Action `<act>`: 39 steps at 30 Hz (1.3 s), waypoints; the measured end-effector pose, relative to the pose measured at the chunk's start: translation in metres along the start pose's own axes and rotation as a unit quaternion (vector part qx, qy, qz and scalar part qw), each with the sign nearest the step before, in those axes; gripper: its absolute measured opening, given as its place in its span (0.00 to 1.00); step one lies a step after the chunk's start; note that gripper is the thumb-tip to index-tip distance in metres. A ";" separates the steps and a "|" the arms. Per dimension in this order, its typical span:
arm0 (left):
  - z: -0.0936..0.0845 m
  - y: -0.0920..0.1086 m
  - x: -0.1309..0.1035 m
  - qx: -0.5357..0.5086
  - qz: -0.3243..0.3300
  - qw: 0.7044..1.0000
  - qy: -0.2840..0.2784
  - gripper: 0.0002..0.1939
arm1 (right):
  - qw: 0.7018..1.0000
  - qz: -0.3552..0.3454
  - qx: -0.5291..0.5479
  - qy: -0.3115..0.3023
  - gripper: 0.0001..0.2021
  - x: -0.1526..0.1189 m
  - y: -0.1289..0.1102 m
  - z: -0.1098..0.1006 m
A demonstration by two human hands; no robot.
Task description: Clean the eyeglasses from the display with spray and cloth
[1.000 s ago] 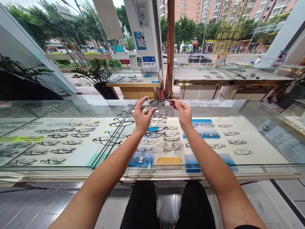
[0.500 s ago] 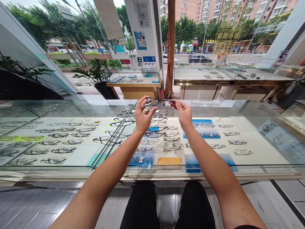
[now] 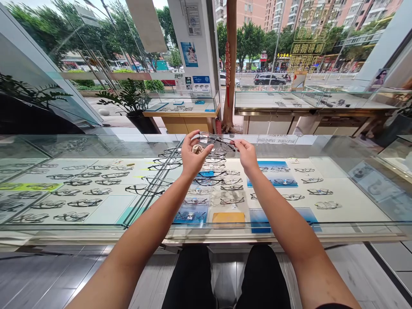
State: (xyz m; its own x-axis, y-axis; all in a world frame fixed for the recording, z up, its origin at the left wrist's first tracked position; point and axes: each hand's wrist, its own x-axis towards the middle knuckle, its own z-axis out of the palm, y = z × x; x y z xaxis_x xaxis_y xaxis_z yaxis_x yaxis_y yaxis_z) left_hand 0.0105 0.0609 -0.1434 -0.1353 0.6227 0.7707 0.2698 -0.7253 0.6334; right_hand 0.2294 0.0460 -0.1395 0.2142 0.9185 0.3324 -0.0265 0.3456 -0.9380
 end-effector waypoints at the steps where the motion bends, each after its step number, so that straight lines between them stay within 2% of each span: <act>1: 0.000 -0.001 0.000 -0.006 -0.003 1.000 -0.012 0.36 | 1.000 0.006 0.005 -0.001 0.22 -0.001 -0.001 0.000; 4: -0.001 0.000 0.001 -0.018 -0.007 0.998 -0.063 0.37 | 1.000 0.003 0.018 -0.013 0.17 -0.003 -0.008 0.001; 7: -0.001 0.005 0.000 -0.027 -0.014 0.994 -0.106 0.37 | 0.998 0.002 0.026 -0.060 0.15 -0.006 -0.014 0.002; 15: -0.002 0.024 -0.002 -0.042 -0.063 0.986 -0.150 0.38 | 0.983 0.061 0.058 -0.163 0.13 -0.010 -0.019 0.003; 19: -0.001 0.024 -0.001 -0.062 -0.069 0.985 -0.147 0.39 | 0.979 0.083 0.096 -0.163 0.15 -0.010 -0.017 0.004; 22: 0.001 0.023 -0.002 -0.071 -0.076 0.988 -0.116 0.35 | 0.985 0.071 0.108 -0.119 0.15 -0.006 -0.013 0.004; 25: 0.003 0.026 -0.005 -0.052 -0.094 0.991 -0.080 0.20 | 0.993 0.032 0.090 -0.065 0.14 -0.003 -0.008 0.003; 27: 0.004 0.030 -0.007 -0.031 -0.096 0.992 -0.082 0.12 | 0.997 -0.010 0.054 -0.045 0.14 -0.004 -0.006 0.003; 30: 0.006 0.039 -0.011 -0.020 -0.085 0.989 -0.119 0.13 | 0.990 -0.128 -0.052 -0.018 0.12 -0.012 -0.006 0.007; 34: 0.008 0.049 -0.013 -0.059 -0.130 0.977 -0.156 0.18 | 0.941 -0.285 -0.181 0.028 0.10 -0.026 -0.006 0.015; 39: 0.009 0.053 -0.013 -0.099 -0.178 0.968 -0.145 0.23 | 0.904 -0.357 -0.232 0.033 0.08 -0.033 -0.003 0.020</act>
State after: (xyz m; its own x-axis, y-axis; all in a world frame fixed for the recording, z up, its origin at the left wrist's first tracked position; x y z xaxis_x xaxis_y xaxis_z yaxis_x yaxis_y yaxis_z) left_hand 0.0348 0.0168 -0.1201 0.0947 0.8792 0.4670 0.0626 -0.4734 0.8786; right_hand 0.2031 0.0182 -0.1455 0.0728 0.4735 0.8778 0.5517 0.7140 -0.4310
